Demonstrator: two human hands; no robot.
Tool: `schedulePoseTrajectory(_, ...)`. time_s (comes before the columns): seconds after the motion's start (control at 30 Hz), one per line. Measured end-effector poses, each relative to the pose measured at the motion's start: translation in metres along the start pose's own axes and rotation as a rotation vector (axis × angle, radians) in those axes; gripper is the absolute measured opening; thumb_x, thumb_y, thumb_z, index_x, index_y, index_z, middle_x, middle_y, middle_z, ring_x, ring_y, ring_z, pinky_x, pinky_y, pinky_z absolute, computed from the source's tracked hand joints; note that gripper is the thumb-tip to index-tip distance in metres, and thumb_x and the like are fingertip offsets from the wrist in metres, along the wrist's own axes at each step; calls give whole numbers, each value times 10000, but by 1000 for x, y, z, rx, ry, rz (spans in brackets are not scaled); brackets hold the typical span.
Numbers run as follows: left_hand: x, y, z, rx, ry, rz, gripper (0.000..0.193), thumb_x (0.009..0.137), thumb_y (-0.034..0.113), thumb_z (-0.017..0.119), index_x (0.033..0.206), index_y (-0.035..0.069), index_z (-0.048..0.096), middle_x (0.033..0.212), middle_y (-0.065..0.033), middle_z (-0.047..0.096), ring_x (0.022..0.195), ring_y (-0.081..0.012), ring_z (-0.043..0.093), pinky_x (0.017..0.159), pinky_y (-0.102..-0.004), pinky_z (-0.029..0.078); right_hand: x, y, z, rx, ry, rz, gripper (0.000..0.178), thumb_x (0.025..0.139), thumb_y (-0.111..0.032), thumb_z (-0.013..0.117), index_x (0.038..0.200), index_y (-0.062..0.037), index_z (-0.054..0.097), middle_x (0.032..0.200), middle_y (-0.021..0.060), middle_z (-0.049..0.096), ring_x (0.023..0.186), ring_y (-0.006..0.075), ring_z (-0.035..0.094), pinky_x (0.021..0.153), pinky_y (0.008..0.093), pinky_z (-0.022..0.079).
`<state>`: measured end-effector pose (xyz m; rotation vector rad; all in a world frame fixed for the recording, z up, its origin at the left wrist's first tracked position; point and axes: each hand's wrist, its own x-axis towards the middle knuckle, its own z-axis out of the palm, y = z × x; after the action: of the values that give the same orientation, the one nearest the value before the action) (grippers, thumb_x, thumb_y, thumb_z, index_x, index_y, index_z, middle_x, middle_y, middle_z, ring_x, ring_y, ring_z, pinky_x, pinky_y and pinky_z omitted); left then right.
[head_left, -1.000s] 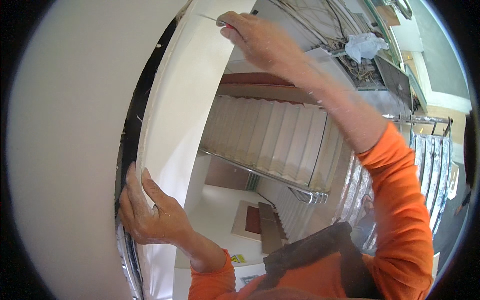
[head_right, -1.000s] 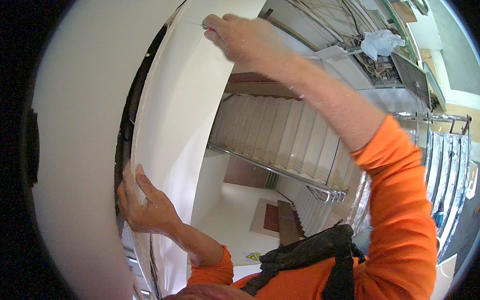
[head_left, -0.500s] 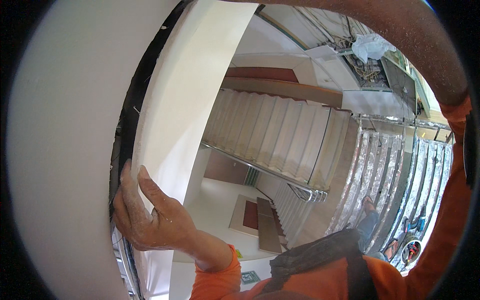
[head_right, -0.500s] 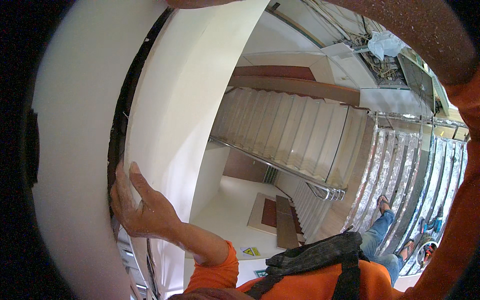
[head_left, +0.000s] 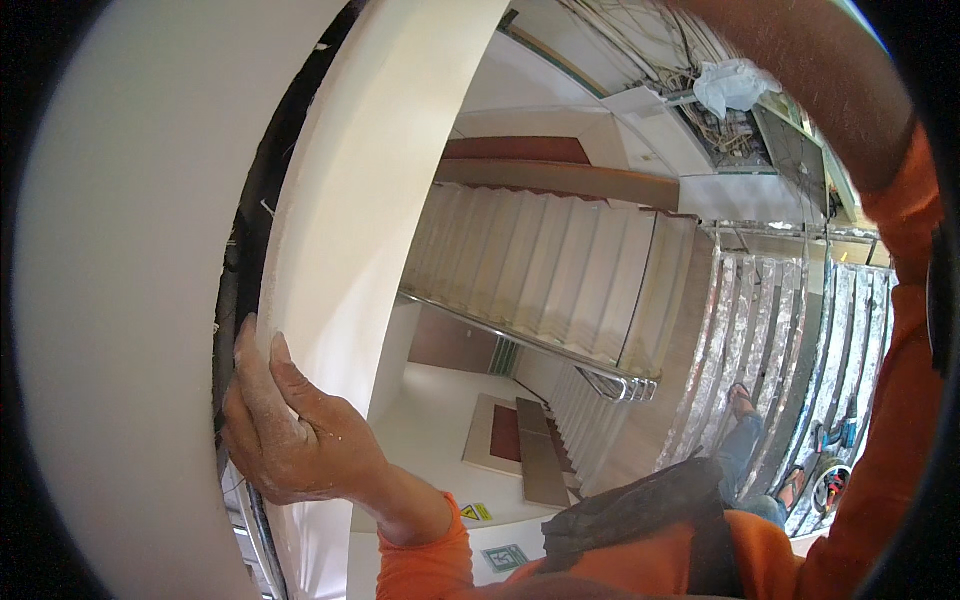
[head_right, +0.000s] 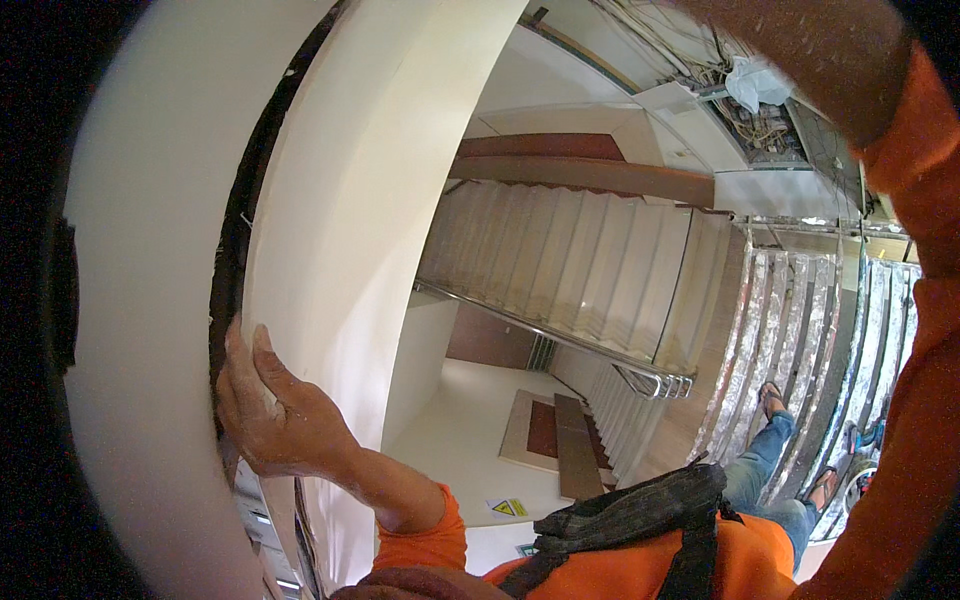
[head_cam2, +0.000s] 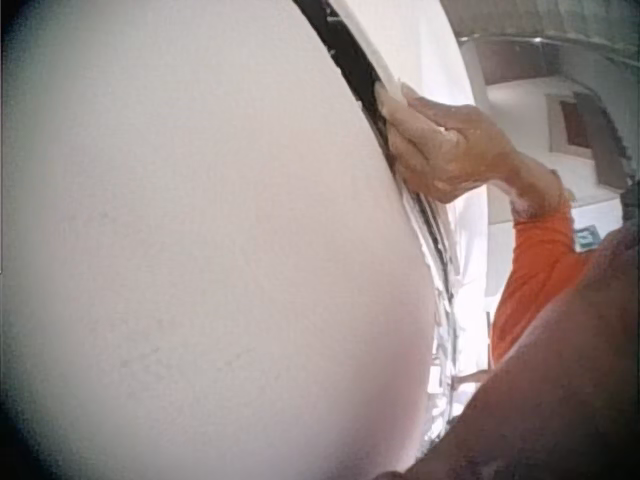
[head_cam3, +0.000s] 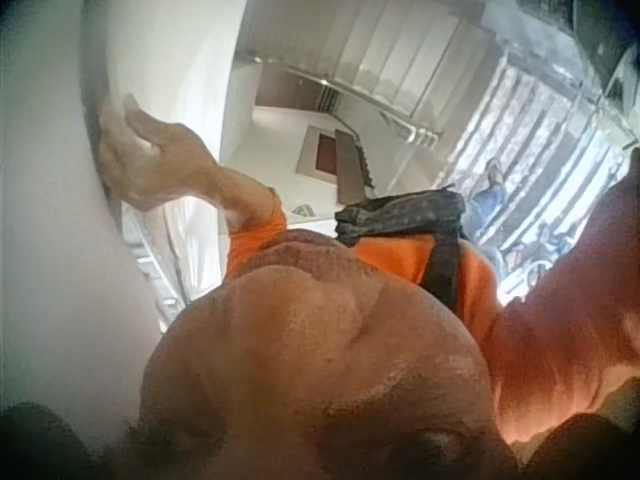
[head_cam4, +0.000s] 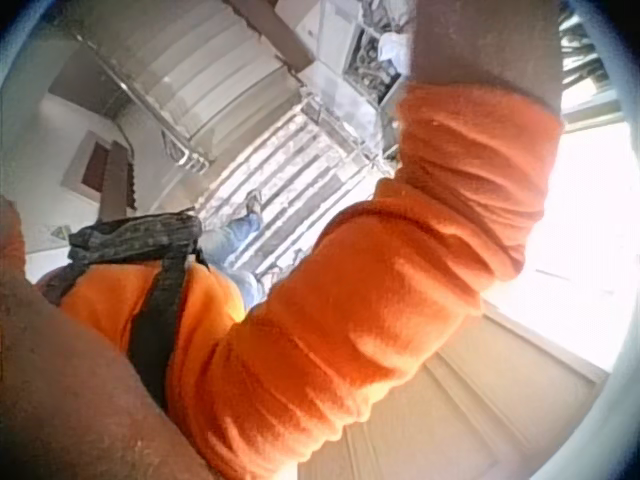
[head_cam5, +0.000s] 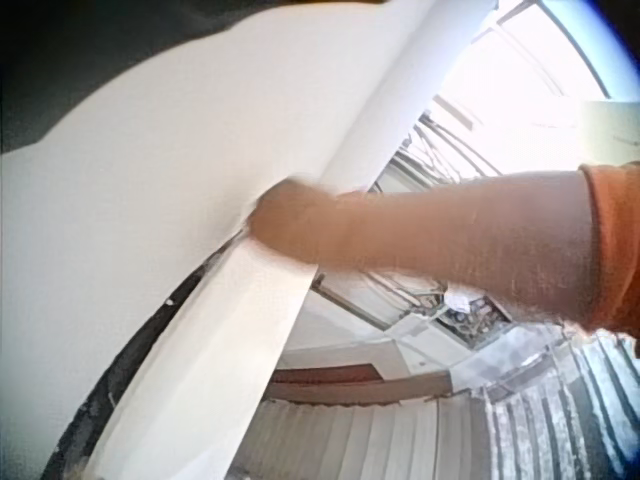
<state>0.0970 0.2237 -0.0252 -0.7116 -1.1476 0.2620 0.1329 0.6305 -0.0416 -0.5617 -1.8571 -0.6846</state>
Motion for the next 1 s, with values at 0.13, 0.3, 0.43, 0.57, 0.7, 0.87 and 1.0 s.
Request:
schedulePoseTrajectory(0.13,10,8,-7,11,-28,-106,215,974,325,692,1005,155,819,840,-4,764,730,-178,699,650,-324,533,-89,107,29,73,-207,378,218,945,-172,597,938,-23,756,954,214,752,885,372,743,779,481,576)
schedulePoseTrajectory(0.3,0,12,-10,44,-16,-84,189,972,314,696,1014,173,815,855,-7,750,730,-191,688,668,-359,522,-126,31,47,1092,-71,951,311,943,-284,616,970,11,713,905,187,744,824,401,715,747,514,554)
schedulePoseTrajectory(0.43,-3,9,-8,27,-41,-134,186,976,302,692,1033,172,814,865,2,749,742,-200,683,672,-361,520,-53,-40,22,2123,1,1331,414,962,-369,655,1170,-13,606,868,145,658,716,226,660,607,454,520)
schedulePoseTrajectory(0.57,2,12,-10,13,-49,-108,191,973,296,690,1057,175,812,866,4,748,742,-207,674,678,-361,520,18,-109,1,2567,322,1265,776,848,-616,764,1189,19,474,1008,138,481,808,242,533,693,480,578)
schedulePoseTrajectory(0.7,0,9,-13,31,-69,-94,179,959,277,703,1061,180,813,869,10,750,747,-192,669,674,-359,522,31,-134,-2,2678,437,1221,668,913,-566,732,1248,-10,574,903,66,461,743,190,484,644,426,558)
schedulePoseTrajectory(0.87,-2,8,-14,29,-82,-79,164,953,236,708,1068,183,813,874,10,753,751,-179,666,672,-356,523,32,-132,7,2578,477,1142,591,933,-484,710,1218,16,574,914,89,471,758,182,492,597,405,567)
schedulePoseTrajectory(1.0,-1,6,-18,41,-116,-73,167,954,226,707,1076,178,812,879,2,754,751,-179,665,671,-357,522,23,-119,-4,2453,362,1112,507,936,-392,691,1144,62,603,913,131,525,787,209,561,588,417,594)
